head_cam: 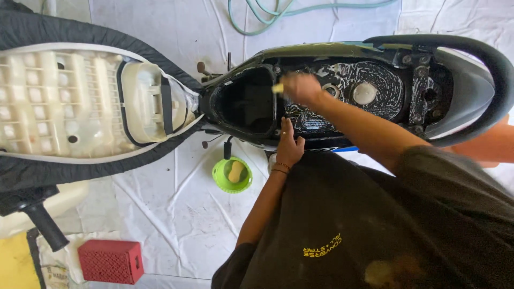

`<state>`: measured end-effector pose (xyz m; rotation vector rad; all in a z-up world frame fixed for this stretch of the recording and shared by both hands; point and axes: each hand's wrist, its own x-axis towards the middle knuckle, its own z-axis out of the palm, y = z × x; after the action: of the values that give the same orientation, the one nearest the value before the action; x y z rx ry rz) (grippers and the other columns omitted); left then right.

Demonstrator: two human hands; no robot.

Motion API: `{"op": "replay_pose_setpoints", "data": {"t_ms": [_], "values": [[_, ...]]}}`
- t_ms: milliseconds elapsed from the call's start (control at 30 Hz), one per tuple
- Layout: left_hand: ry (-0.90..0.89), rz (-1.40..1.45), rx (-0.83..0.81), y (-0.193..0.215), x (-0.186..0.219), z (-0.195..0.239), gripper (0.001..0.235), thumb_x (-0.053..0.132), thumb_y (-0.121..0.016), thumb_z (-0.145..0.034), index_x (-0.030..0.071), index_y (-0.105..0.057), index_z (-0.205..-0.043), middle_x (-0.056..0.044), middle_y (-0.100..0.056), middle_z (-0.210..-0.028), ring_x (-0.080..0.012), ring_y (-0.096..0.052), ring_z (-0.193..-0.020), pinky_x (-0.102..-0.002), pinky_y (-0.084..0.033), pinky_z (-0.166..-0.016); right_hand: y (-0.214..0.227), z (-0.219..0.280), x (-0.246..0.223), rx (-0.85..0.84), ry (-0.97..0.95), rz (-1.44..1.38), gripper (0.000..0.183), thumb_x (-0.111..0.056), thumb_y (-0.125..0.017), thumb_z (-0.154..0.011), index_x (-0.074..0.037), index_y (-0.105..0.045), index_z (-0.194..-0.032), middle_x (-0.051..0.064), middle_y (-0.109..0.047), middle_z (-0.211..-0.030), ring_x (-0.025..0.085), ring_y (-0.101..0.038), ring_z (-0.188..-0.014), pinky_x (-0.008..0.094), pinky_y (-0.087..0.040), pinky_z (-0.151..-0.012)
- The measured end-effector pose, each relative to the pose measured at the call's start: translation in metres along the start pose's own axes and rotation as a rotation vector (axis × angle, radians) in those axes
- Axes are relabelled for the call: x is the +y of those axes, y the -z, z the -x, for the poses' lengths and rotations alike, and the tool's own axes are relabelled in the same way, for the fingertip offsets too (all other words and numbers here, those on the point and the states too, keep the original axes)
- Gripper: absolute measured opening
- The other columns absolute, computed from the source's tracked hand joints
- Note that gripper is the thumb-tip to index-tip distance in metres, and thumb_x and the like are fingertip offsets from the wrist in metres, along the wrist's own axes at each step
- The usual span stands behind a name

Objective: The person scrubs the interior of a scooter's storage compartment using a yellow sponge. They repeatedly dip the sponge into a green bucket of soapy water and scrub the black plastic surfaces, including the floor and side walls of the compartment.

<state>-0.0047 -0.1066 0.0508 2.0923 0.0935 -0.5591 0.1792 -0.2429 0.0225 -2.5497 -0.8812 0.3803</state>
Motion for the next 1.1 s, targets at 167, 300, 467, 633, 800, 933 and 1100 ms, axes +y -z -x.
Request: {"op": "replay_pose_setpoints", "data": {"t_ms": [167,300,467,633,800,933,1100], "values": [[-0.114,-0.129,0.058,0.003,0.015,-0.001,0.079,0.011,-0.048,-0.093,-0.006,-0.011,-0.161,-0.036,-0.006,-0.165,-0.0489,-0.011,-0.154,-0.059,-0.011,-0.126,-0.048,-0.057,0.061,0.524,0.022,0.474,0.005,-0.034,-0.066,-0.091,-0.032,-0.061,-0.092,-0.008,-0.06,-0.084,0.015,-0.066,-0.072,0.031,-0.054,-0.056],[-0.112,-0.09,0.057,-0.009,0.004,0.001,0.075,0.009,-0.047,-0.096,-0.008,-0.014,-0.16,-0.037,-0.009,-0.164,-0.048,-0.014,-0.153,-0.056,-0.009,-0.126,-0.055,-0.027,-0.014,0.419,-0.051,0.161,0.024,-0.023,-0.06,-0.094,-0.027,-0.048,-0.073,-0.004,-0.051,-0.073,0.018,-0.056,-0.06,0.033,-0.047,-0.053],[-0.266,-0.175,0.31,-0.04,-0.035,0.0,0.077,0.016,-0.054,-0.088,-0.006,-0.029,-0.157,-0.038,-0.03,-0.157,-0.0529,-0.032,-0.145,-0.061,-0.028,-0.119,-0.065,0.045,-0.027,0.111,0.083,0.059,0.018,-0.031,-0.061,-0.088,-0.026,-0.068,-0.104,-0.002,-0.072,-0.105,0.025,-0.075,-0.09,0.04,-0.062,-0.071],[-0.493,-0.486,0.304,-0.039,-0.01,0.001,0.07,0.021,-0.06,-0.086,-0.001,-0.046,-0.151,-0.031,-0.038,-0.158,-0.0489,-0.036,-0.145,-0.064,-0.025,-0.118,0.011,0.169,-0.016,0.178,-0.294,-0.078,0.031,-0.025,-0.062,-0.091,-0.026,-0.064,-0.122,0.003,-0.067,-0.099,0.032,-0.073,-0.086,0.045,-0.06,-0.071],[-0.645,-0.658,0.121,-0.069,0.011,-0.019,0.068,0.028,-0.059,-0.089,0.005,-0.048,-0.152,-0.02,-0.041,-0.16,-0.0387,-0.035,-0.15,-0.061,-0.012,-0.124,0.038,0.273,0.036,0.376,-0.515,0.059,0.027,-0.027,-0.068,-0.088,-0.024,-0.066,-0.115,0.006,-0.067,-0.092,0.031,-0.073,-0.088,0.043,-0.06,-0.074],[-0.663,-0.668,0.037,-0.084,0.034,-0.028,0.067,0.034,-0.056,-0.094,0.004,-0.045,-0.153,-0.019,-0.038,-0.161,-0.0351,-0.035,-0.15,-0.058,-0.012,-0.126,0.046,0.242,0.066,0.647,-0.589,0.228,0.02,-0.024,-0.068,-0.096,-0.022,-0.066,-0.115,0.002,-0.067,-0.105,0.027,-0.071,-0.094,0.038,-0.059,-0.075],[-0.707,-0.679,0.084,-0.107,0.054,-0.042,0.066,0.035,-0.057,-0.094,0.004,-0.046,-0.152,-0.019,-0.039,-0.161,-0.037,-0.039,-0.148,-0.06,-0.016,-0.126,0.057,0.143,0.087,0.711,-0.248,-0.133,0.028,-0.014,-0.07,-0.09,-0.019,-0.072,-0.117,0.013,-0.072,-0.113,0.038,-0.071,-0.107,0.047,-0.058,-0.088]]}}
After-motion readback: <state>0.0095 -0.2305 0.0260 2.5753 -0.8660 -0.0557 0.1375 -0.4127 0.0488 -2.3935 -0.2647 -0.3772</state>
